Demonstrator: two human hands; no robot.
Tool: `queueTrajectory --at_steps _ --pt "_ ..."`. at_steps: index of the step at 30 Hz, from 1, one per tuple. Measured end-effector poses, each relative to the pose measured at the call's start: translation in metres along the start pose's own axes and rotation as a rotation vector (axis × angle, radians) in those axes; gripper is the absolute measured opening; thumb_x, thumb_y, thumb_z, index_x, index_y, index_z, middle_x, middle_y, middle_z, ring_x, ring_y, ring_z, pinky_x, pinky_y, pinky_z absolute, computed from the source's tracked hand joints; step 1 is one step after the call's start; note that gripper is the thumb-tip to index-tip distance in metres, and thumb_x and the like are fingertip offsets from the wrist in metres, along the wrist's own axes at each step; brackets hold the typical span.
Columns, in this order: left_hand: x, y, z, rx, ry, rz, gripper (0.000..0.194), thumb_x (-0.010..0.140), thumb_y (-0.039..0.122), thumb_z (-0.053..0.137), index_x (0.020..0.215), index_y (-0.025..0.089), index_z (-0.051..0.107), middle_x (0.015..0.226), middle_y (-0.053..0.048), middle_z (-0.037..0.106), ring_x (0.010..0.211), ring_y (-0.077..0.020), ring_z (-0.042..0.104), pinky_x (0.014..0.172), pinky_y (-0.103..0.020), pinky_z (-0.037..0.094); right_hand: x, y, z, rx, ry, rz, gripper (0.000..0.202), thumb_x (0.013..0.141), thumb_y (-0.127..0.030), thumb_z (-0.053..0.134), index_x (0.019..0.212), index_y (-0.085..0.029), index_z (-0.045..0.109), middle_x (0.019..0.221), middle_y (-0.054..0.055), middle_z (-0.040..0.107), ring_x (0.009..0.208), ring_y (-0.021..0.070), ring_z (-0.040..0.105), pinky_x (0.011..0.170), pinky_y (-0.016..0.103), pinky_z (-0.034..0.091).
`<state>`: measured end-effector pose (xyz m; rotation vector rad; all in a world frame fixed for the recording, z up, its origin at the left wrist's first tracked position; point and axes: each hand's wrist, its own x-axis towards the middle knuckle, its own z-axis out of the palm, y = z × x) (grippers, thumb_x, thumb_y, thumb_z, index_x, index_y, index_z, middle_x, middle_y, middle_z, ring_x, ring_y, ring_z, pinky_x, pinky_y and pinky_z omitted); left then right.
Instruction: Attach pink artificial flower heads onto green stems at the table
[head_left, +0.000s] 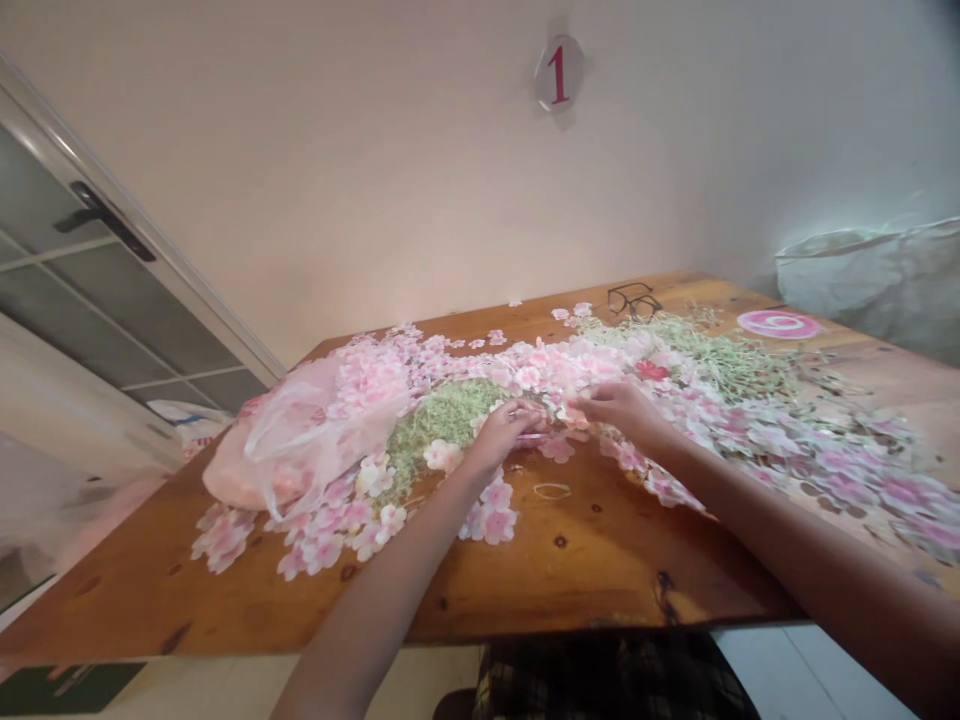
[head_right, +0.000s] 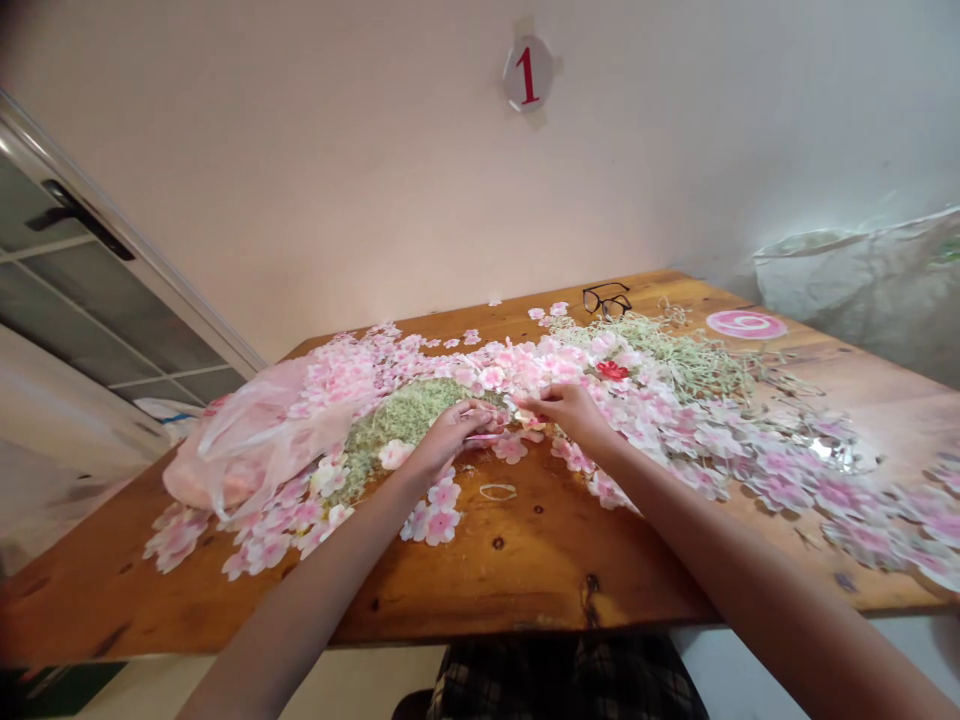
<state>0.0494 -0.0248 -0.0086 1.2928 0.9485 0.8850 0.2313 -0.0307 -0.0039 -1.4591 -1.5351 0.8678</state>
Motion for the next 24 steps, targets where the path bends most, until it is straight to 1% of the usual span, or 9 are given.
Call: queueTrajectory --at_steps 2,4,7,10,13,15,18,21,24 --pt "0.0 -0.001 0.002 0.007 -0.02 0.018 0.019 0.07 0.027 0.051 0.087 0.02 0.053 0.08 -0.002 0.055 0.074 -0.0115 0.055 0.066 -0.027 0.045 0.0 0.0 0.002 0.034 -0.018 0.054 0.039 0.057 -0.051 0.059 0.048 -0.016 0.045 0.044 -0.004 0.039 0.041 0.0065 0.032 0.04 0.021 0.022" --pt "-0.001 0.0 0.003 0.039 -0.031 0.033 0.021 0.072 0.026 0.047 0.09 0.021 0.055 0.078 -0.001 0.053 0.073 -0.0103 0.052 0.066 -0.025 0.044 0.0 0.001 0.005 0.132 -0.099 0.085 0.037 0.057 -0.049 0.06 0.051 -0.016 0.046 0.046 -0.003 0.041 0.042 0.0066 0.035 0.04 0.021 0.024" --pt "-0.004 0.005 0.006 0.086 -0.036 0.053 0.023 0.072 0.034 0.047 0.088 0.02 0.057 0.08 -0.001 0.054 0.075 -0.0102 0.051 0.069 -0.024 0.042 -0.002 0.001 0.012 0.286 -0.259 0.085 0.031 0.061 -0.044 0.06 0.055 -0.015 0.047 0.05 -0.003 0.043 0.044 0.0066 0.038 0.042 0.021 0.027" --pt "-0.006 0.008 0.008 0.14 -0.044 0.075 0.026 0.066 0.04 0.054 0.079 0.017 0.056 0.076 -0.001 0.054 0.068 -0.0089 0.05 0.065 -0.022 0.04 -0.004 0.002 0.016 0.379 -0.345 0.112 0.031 0.061 -0.04 0.061 0.052 -0.016 0.044 0.047 -0.005 0.038 0.042 0.0053 0.035 0.041 0.02 0.027" --pt "-0.002 0.005 0.003 0.177 0.057 0.104 0.029 0.062 0.043 0.055 0.071 0.016 0.054 0.067 0.001 0.051 0.059 -0.0071 0.046 0.059 -0.02 0.039 -0.003 0.005 0.014 0.465 -0.337 0.134 0.032 0.06 -0.037 0.063 0.05 -0.015 0.042 0.046 -0.006 0.036 0.042 0.0045 0.035 0.041 0.019 0.03" --pt "0.003 0.001 -0.005 0.201 0.155 0.109 0.032 0.063 0.046 0.053 0.074 0.016 0.054 0.068 0.0 0.051 0.058 -0.0076 0.046 0.058 -0.021 0.039 0.0 0.008 0.01 0.534 -0.309 0.164 0.029 0.059 -0.035 0.065 0.052 -0.015 0.045 0.05 -0.005 0.04 0.046 0.0046 0.04 0.046 0.018 0.035" --pt "0.009 -0.006 -0.016 0.429 0.258 0.106 0.036 0.064 0.048 0.051 0.081 0.017 0.057 0.07 -0.002 0.055 0.06 -0.0108 0.049 0.058 -0.023 0.039 0.003 0.01 0.004 0.634 -0.254 0.228 0.024 0.055 -0.031 0.068 0.058 -0.013 0.052 0.06 -0.002 0.049 0.058 0.0068 0.049 0.059 0.019 0.043" --pt "0.011 -0.01 -0.021 0.696 0.345 0.149 0.035 0.065 0.044 0.052 0.088 0.018 0.058 0.081 -0.005 0.058 0.072 -0.0162 0.053 0.067 -0.028 0.039 0.003 0.011 0.003 0.704 -0.251 0.244 0.025 0.049 -0.028 0.072 0.059 -0.013 0.055 0.067 0.001 0.054 0.067 0.0111 0.054 0.069 0.023 0.045" --pt "0.01 -0.009 -0.016 0.757 0.38 0.247 0.032 0.07 0.037 0.047 0.095 0.02 0.056 0.097 -0.007 0.056 0.089 -0.0184 0.05 0.078 -0.03 0.037 0.002 0.011 0.007 0.703 -0.255 0.232 0.024 0.049 -0.028 0.072 0.06 -0.013 0.057 0.07 0.003 0.055 0.069 0.0137 0.055 0.071 0.028 0.046"
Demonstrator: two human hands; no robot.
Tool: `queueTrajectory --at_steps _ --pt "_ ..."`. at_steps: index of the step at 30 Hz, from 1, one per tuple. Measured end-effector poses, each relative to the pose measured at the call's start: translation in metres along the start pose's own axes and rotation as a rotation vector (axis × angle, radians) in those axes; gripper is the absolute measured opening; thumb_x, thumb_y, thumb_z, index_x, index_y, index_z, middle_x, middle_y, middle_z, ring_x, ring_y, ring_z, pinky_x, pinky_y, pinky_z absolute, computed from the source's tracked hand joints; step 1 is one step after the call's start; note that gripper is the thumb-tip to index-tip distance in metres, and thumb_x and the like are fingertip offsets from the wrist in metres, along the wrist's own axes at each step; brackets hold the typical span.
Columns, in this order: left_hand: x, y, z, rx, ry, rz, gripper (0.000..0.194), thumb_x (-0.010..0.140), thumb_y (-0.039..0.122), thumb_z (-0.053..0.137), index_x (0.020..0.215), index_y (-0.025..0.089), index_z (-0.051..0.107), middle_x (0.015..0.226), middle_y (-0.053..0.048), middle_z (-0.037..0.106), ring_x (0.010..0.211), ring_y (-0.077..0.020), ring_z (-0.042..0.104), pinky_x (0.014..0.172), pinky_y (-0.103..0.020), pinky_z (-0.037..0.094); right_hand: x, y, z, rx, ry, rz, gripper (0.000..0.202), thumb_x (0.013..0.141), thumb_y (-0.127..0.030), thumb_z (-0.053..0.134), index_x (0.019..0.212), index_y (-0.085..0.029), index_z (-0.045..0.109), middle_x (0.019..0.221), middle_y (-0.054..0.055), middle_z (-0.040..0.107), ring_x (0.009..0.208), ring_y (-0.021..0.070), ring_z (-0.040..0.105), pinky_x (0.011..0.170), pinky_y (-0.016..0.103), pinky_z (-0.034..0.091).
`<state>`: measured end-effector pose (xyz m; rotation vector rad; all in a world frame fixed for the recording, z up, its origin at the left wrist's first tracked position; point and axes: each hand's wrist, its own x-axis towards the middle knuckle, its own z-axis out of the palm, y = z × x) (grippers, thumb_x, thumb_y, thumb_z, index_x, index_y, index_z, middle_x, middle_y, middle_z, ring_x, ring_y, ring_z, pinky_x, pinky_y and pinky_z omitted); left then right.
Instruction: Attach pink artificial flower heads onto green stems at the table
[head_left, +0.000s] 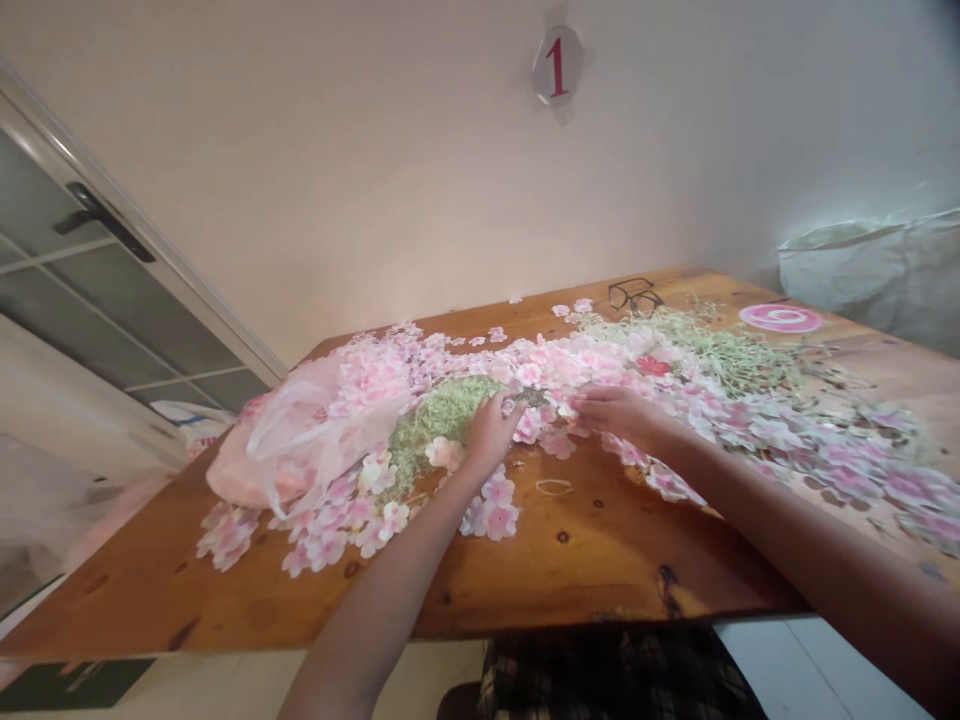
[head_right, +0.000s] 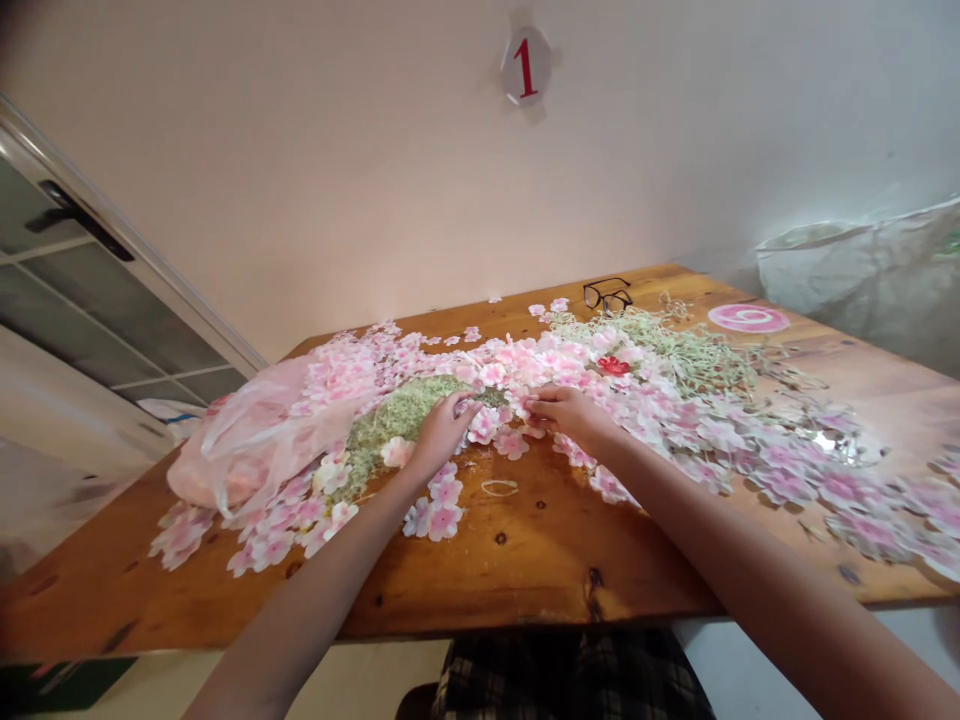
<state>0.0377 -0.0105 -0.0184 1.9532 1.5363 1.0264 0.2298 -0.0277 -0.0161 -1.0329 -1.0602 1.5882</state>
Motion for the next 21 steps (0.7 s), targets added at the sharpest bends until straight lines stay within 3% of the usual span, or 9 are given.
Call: queueTrajectory --at_steps 3,6,9,12,16,21 --pt "-0.002 0.007 0.002 -0.17 -0.086 -0.017 0.031 0.076 0.031 0.038 0.104 0.022 0.05 0.099 -0.005 0.056 0.086 -0.0159 0.053 0.073 -0.028 0.04 0.0 0.001 0.003 -0.006 0.004 -0.016 0.019 0.054 -0.026 0.07 0.06 -0.012 0.058 0.069 0.003 0.054 0.068 0.013 0.054 0.071 0.028 0.047" --pt "-0.003 0.01 0.004 -0.356 -0.18 -0.088 0.036 0.075 0.033 0.042 0.109 0.023 0.042 0.083 -0.003 0.06 0.072 -0.0141 0.056 0.063 -0.026 0.042 -0.001 -0.001 0.004 0.03 0.015 -0.014 0.012 0.059 -0.021 0.066 0.062 -0.013 0.057 0.067 0.002 0.054 0.064 0.0103 0.054 0.068 0.024 0.047" --pt "-0.004 0.013 0.003 -0.465 -0.196 -0.052 0.033 0.071 0.035 0.048 0.101 0.021 0.045 0.078 -0.003 0.06 0.075 -0.0146 0.057 0.069 -0.028 0.042 -0.001 -0.003 0.004 0.131 0.031 0.031 0.004 0.067 -0.015 0.059 0.065 -0.013 0.057 0.063 0.0 0.053 0.058 0.0063 0.052 0.059 0.017 0.046" --pt "-0.006 0.021 -0.002 -0.476 -0.245 0.051 0.023 0.071 0.037 0.049 0.083 0.017 0.052 0.09 -0.005 0.059 0.088 -0.0163 0.054 0.078 -0.029 0.04 0.0 -0.004 0.004 0.247 0.019 0.112 0.011 0.074 -0.01 0.05 0.065 -0.013 0.056 0.058 -0.001 0.05 0.051 0.0035 0.049 0.05 0.013 0.043" --pt "-0.012 0.034 -0.008 -0.42 -0.29 0.197 0.018 0.069 0.034 0.052 0.075 0.018 0.058 0.114 -0.004 0.049 0.107 -0.0182 0.042 0.087 -0.028 0.035 0.0 -0.002 0.008 0.297 -0.113 0.226 0.018 0.077 -0.012 0.046 0.061 -0.013 0.052 0.052 -0.003 0.046 0.043 0.0014 0.042 0.044 0.011 0.039" --pt "-0.014 0.036 -0.006 -0.453 -0.264 0.159 0.02 0.067 0.034 0.054 0.078 0.018 0.058 0.09 -0.005 0.059 0.088 -0.016 0.053 0.077 -0.027 0.04 -0.006 -0.003 0.014 0.192 -0.198 0.256 0.014 0.077 -0.019 0.047 0.065 -0.014 0.053 0.059 -0.002 0.049 0.046 0.0022 0.043 0.041 0.012 0.035"
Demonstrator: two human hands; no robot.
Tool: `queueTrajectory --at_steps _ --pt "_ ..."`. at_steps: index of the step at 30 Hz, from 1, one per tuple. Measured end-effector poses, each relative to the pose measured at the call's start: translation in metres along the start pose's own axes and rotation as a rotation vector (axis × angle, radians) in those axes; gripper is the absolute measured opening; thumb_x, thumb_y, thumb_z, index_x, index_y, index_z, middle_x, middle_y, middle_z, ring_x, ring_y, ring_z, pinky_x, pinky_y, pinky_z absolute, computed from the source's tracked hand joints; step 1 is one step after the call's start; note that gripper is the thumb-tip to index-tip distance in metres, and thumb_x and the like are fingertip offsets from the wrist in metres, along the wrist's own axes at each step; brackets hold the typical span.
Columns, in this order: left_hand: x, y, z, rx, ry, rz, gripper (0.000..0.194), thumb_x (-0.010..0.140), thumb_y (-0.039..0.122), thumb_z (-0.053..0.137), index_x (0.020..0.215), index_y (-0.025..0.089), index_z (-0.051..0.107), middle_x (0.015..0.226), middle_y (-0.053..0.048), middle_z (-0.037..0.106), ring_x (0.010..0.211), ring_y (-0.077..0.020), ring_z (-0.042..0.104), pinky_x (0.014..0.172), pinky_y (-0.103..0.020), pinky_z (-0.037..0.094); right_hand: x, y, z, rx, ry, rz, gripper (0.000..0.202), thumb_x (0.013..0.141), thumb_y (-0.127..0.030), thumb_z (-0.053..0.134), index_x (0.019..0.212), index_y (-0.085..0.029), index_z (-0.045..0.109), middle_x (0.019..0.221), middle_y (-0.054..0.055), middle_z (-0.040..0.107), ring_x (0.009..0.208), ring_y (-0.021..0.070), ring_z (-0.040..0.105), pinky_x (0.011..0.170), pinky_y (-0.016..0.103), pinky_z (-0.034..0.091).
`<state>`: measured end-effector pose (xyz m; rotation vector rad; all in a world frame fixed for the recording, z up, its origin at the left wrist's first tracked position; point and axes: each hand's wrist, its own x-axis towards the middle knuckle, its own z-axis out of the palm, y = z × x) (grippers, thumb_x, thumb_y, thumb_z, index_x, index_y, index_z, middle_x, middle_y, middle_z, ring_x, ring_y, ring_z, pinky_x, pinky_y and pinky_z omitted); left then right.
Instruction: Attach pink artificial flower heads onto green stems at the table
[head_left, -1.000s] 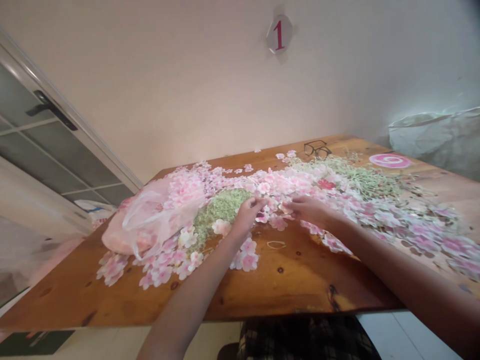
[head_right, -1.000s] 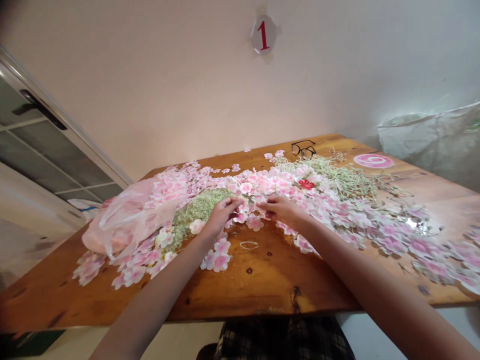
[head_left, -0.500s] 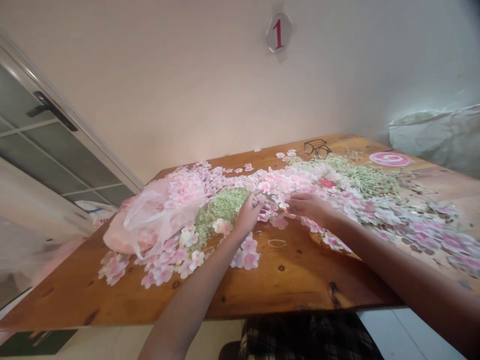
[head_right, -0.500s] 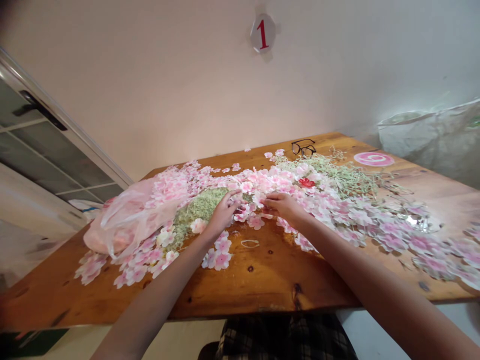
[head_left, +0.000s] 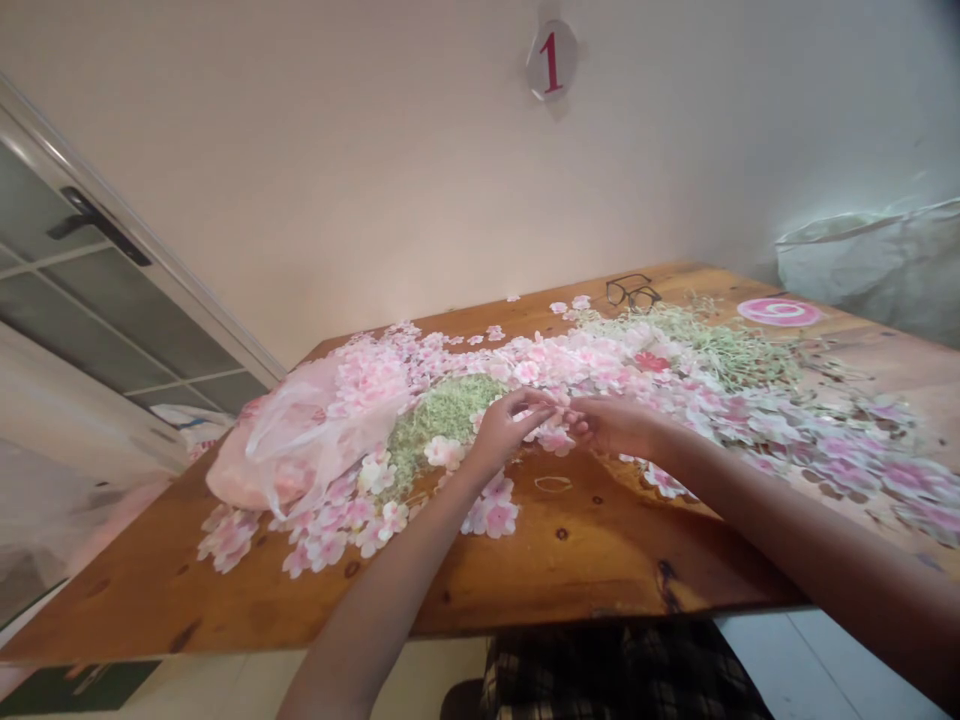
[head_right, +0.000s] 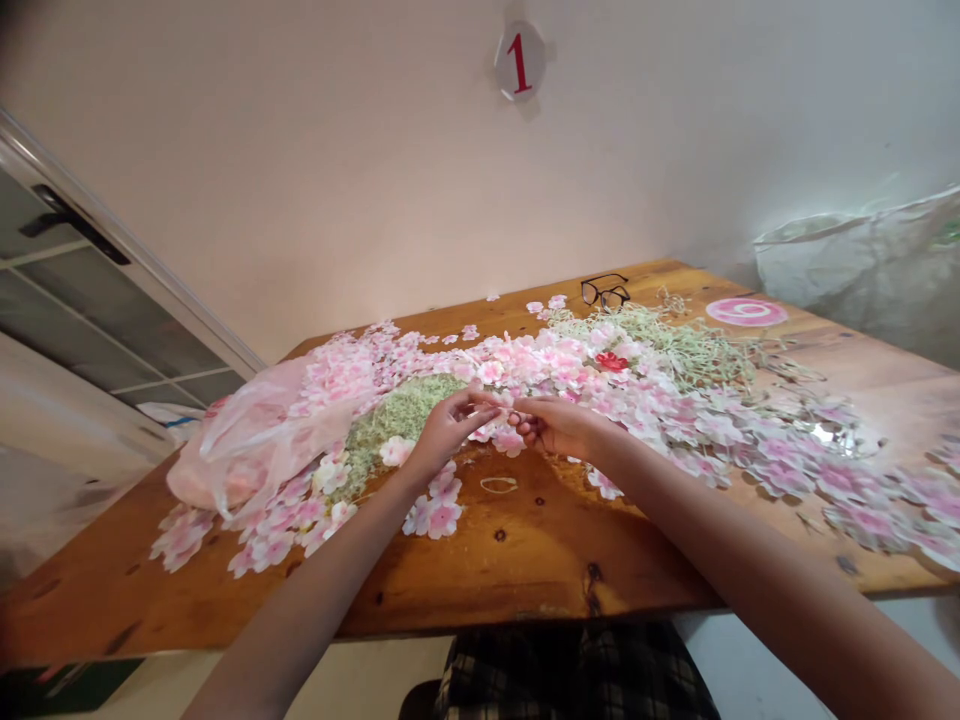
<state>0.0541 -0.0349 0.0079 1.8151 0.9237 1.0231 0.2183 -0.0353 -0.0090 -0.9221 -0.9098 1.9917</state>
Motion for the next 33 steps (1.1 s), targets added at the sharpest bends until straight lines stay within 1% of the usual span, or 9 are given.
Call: queueTrajectory --at_steps 2,4,6,9,12,16,21,25,33 --pt "0.001 -0.003 0.0 -0.035 0.063 -0.044 0.026 0.065 0.034 0.057 0.086 0.019 0.056 0.081 -0.003 0.058 0.08 -0.0144 0.054 0.07 -0.025 0.041 -0.004 -0.001 0.004 -0.182 0.038 -0.101 0.013 0.076 -0.029 0.05 0.075 -0.017 0.055 0.074 0.001 0.055 0.059 0.0057 0.05 0.051 0.015 0.04" --pt "0.002 -0.006 -0.001 -0.089 0.102 -0.083 0.035 0.063 0.033 0.06 0.095 0.021 0.051 0.077 -0.002 0.056 0.075 -0.0128 0.054 0.066 -0.023 0.041 -0.007 -0.002 0.008 -0.425 0.098 -0.268 0.02 0.071 -0.036 0.055 0.082 -0.019 0.055 0.086 0.002 0.055 0.074 0.0101 0.052 0.061 0.019 0.041" --pt "0.003 -0.007 -0.002 -0.133 0.094 -0.12 0.042 0.061 0.033 0.061 0.099 0.022 0.048 0.074 -0.001 0.055 0.071 -0.0118 0.054 0.063 -0.022 0.041 -0.008 -0.003 0.011 -0.633 0.15 -0.386 0.024 0.067 -0.038 0.059 0.081 -0.019 0.056 0.083 0.002 0.056 0.076 0.0124 0.052 0.061 0.02 0.04" --pt "0.004 -0.01 -0.003 -0.155 0.08 -0.154 0.04 0.062 0.034 0.06 0.097 0.02 0.049 0.076 -0.002 0.056 0.073 -0.0122 0.054 0.065 -0.023 0.04 -0.01 -0.004 0.013 -0.781 0.199 -0.44 0.025 0.068 -0.041 0.055 0.071 -0.016 0.057 0.069 0.001 0.055 0.065 0.0125 0.051 0.054 0.022 0.038" --pt "0.005 -0.013 -0.003 -0.142 0.102 -0.171 0.033 0.062 0.038 0.059 0.087 0.017 0.054 0.08 -0.003 0.057 0.078 -0.0136 0.053 0.07 -0.025 0.04 -0.012 -0.006 0.014 -0.781 0.248 -0.427 0.024 0.072 -0.037 0.05 0.068 -0.015 0.057 0.068 0.002 0.056 0.065 0.0121 0.051 0.056 0.022 0.038" --pt "0.005 -0.014 -0.003 -0.105 0.058 -0.148 0.026 0.063 0.039 0.057 0.074 0.016 0.057 0.074 -0.002 0.056 0.073 -0.0125 0.052 0.07 -0.026 0.04 -0.014 -0.009 0.016 -0.709 0.284 -0.377 0.02 0.073 -0.031 0.048 0.072 -0.014 0.058 0.071 0.004 0.058 0.069 0.0124 0.053 0.06 0.022 0.04" --pt "0.005 -0.012 -0.004 -0.051 0.074 -0.128 0.026 0.064 0.04 0.055 0.073 0.016 0.057 0.07 -0.001 0.055 0.067 -0.0112 0.051 0.066 -0.025 0.04 -0.013 -0.008 0.016 -0.853 0.322 -0.478 0.02 0.073 -0.031 0.049 0.064 -0.015 0.058 0.064 0.002 0.057 0.062 0.0117 0.051 0.056 0.021 0.037" --pt "0.006 -0.012 -0.003 0.007 0.102 -0.105 0.027 0.063 0.04 0.056 0.076 0.016 0.057 0.073 -0.001 0.055 0.069 -0.0115 0.05 0.064 -0.023 0.039 -0.011 -0.006 0.015 -0.868 0.319 -0.525 0.02 0.073 -0.03 0.049 0.061 -0.016 0.056 0.06 0.001 0.055 0.058 0.0113 0.049 0.053 0.021 0.035" --pt "0.006 -0.017 -0.002 -0.037 0.121 -0.114 0.026 0.061 0.038 0.058 0.071 0.016 0.053 0.066 0.001 0.051 0.063 -0.0093 0.048 0.06 -0.021 0.037 -0.008 -0.003 0.011 -0.942 0.308 -0.582 0.022 0.074 -0.033 0.047 0.061 -0.017 0.055 0.06 0.001 0.052 0.059 0.0115 0.047 0.053 0.021 0.035"
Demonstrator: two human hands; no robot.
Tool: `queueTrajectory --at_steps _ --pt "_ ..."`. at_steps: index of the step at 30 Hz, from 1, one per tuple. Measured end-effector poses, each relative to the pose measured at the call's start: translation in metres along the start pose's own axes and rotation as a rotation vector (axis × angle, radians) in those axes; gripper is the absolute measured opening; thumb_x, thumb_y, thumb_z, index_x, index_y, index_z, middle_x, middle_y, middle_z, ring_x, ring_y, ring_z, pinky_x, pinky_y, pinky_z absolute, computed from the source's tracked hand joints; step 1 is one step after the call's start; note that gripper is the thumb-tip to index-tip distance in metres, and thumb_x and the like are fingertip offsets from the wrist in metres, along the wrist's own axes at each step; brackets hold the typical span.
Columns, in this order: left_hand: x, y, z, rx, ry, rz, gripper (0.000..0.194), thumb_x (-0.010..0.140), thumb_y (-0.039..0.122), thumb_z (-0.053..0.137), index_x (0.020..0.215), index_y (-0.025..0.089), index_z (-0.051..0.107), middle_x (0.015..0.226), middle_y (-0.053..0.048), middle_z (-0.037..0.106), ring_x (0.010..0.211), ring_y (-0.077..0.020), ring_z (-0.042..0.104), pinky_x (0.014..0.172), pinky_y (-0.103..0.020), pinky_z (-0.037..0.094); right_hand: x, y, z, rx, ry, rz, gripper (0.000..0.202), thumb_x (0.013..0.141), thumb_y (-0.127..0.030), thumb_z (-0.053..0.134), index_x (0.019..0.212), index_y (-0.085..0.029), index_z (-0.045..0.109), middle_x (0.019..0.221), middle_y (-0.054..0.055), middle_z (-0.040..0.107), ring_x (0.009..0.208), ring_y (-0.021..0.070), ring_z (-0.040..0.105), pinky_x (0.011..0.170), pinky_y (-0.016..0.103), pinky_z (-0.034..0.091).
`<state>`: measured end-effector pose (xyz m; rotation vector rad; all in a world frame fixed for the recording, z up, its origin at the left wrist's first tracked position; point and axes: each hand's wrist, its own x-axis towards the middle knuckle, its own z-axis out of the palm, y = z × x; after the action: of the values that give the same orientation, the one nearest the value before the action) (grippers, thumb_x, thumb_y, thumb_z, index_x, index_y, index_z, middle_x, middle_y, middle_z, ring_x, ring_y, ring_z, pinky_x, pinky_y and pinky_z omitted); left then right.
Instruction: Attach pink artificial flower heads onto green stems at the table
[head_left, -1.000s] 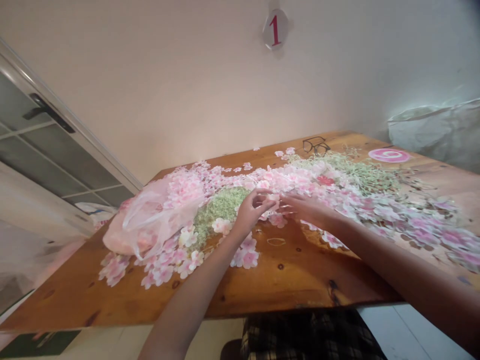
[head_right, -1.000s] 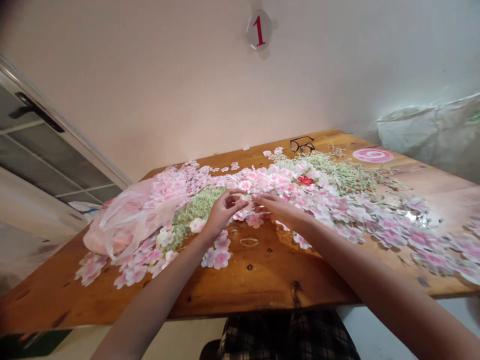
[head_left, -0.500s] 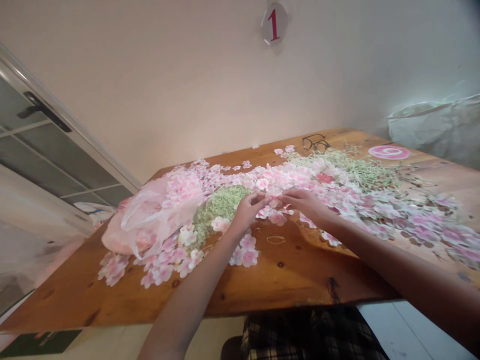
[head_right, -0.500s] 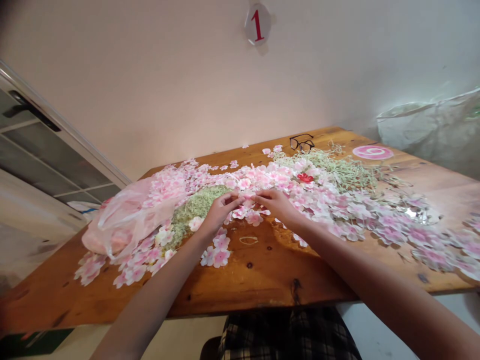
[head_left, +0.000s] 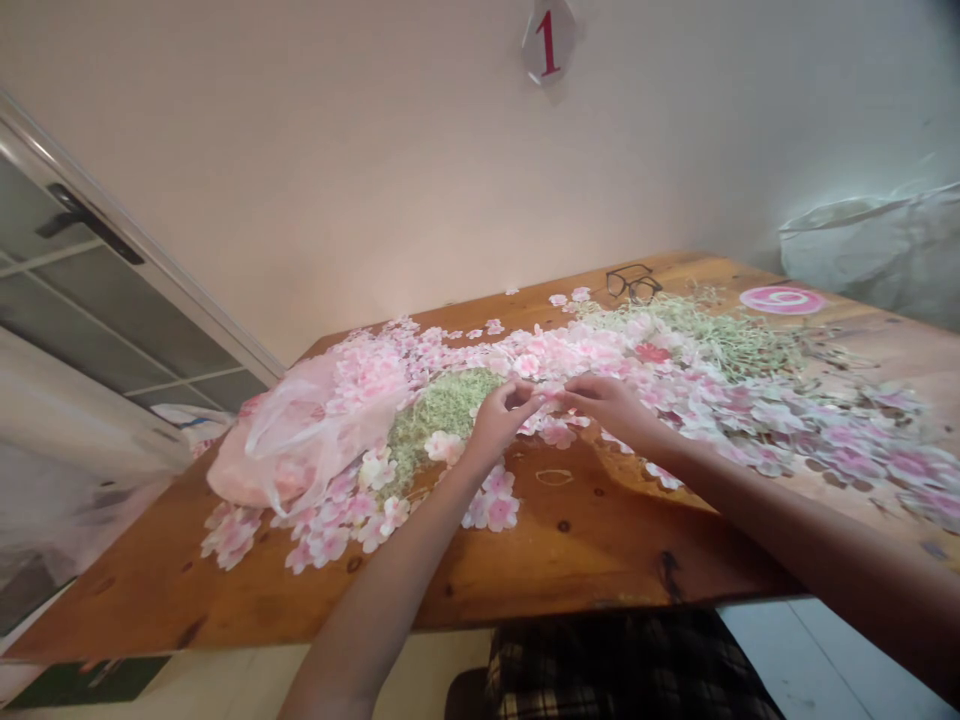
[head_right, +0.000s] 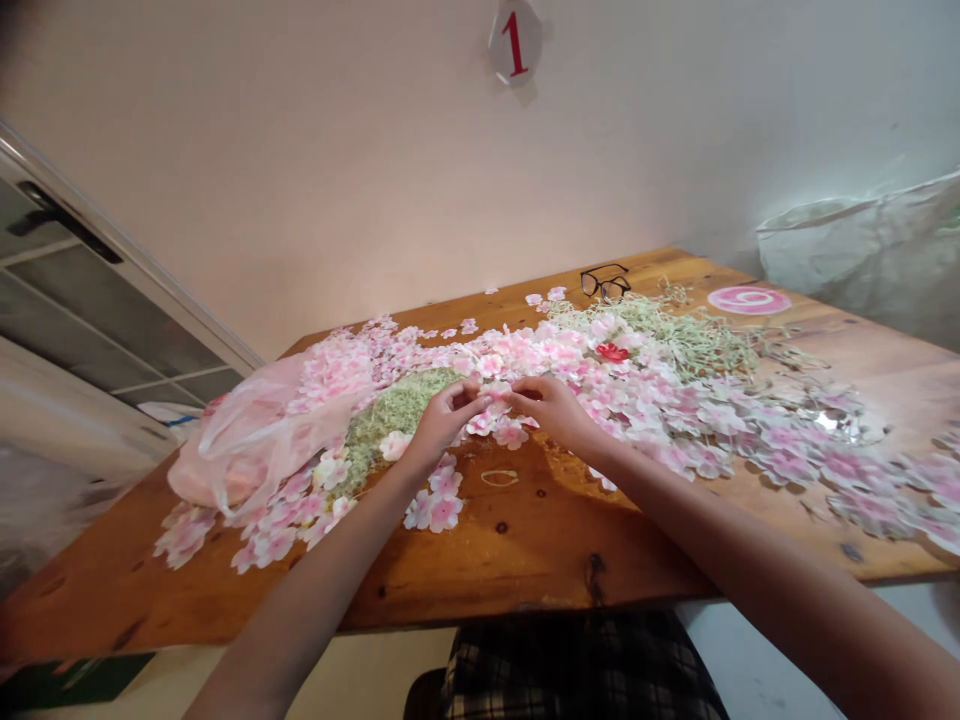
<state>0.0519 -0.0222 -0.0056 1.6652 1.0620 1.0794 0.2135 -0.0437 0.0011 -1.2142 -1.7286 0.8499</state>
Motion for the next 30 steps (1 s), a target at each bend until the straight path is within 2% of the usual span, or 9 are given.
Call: queueTrajectory --at_steps 15,17,20,23,26,30 --pt "0.005 -0.008 -0.006 0.029 -0.002 -0.012 0.025 0.06 0.037 0.058 0.071 0.015 0.053 0.068 -0.001 0.054 0.066 -0.0114 0.051 0.061 -0.022 0.038 0.002 0.006 0.006 -0.068 -0.002 -0.02 0.028 0.072 -0.04 0.047 0.062 -0.016 0.056 0.06 0.001 0.053 0.058 0.0123 0.047 0.052 0.022 0.035" --pt "0.008 -0.01 -0.013 0.032 0.039 -0.002 0.025 0.06 0.036 0.058 0.071 0.015 0.054 0.068 -0.001 0.055 0.066 -0.0115 0.052 0.062 -0.023 0.039 0.003 0.009 0.003 -0.075 0.025 0.003 0.026 0.071 -0.039 0.048 0.066 -0.017 0.059 0.064 0.002 0.057 0.061 0.0134 0.05 0.055 0.023 0.036" --pt "0.015 -0.015 -0.029 0.036 0.173 -0.003 0.025 0.059 0.035 0.059 0.072 0.015 0.054 0.07 -0.001 0.056 0.066 -0.0114 0.051 0.063 -0.024 0.039 0.01 0.015 -0.002 -0.194 0.038 0.048 0.022 0.071 -0.036 0.05 0.068 -0.017 0.061 0.068 0.003 0.06 0.064 0.016 0.053 0.058 0.025 0.037" --pt "0.022 -0.02 -0.045 0.053 0.297 0.01 0.023 0.059 0.035 0.058 0.07 0.015 0.054 0.068 -0.001 0.055 0.065 -0.011 0.05 0.063 -0.023 0.039 0.02 0.014 0.001 -0.34 -0.024 -0.026 0.016 0.071 -0.029 0.05 0.07 -0.018 0.062 0.074 0.004 0.062 0.067 0.0173 0.054 0.06 0.026 0.038" --pt "0.026 -0.024 -0.055 0.071 0.377 0.037 0.02 0.061 0.033 0.056 0.069 0.015 0.053 0.067 0.0 0.054 0.065 -0.0107 0.05 0.063 -0.023 0.039 0.033 0.002 0.017 -0.431 -0.075 -0.152 0.017 0.074 -0.025 0.047 0.076 -0.019 0.062 0.081 0.004 0.062 0.067 0.0163 0.055 0.061 0.026 0.039" --pt "0.028 -0.027 -0.062 0.089 0.448 0.059 0.016 0.062 0.03 0.054 0.071 0.016 0.052 0.068 0.0 0.054 0.067 -0.0104 0.051 0.064 -0.022 0.039 0.054 -0.013 0.052 -0.534 -0.146 -0.299 0.018 0.074 -0.023 0.048 0.086 -0.019 0.061 0.087 0.006 0.061 0.079 0.0164 0.054 0.071 0.025 0.038"
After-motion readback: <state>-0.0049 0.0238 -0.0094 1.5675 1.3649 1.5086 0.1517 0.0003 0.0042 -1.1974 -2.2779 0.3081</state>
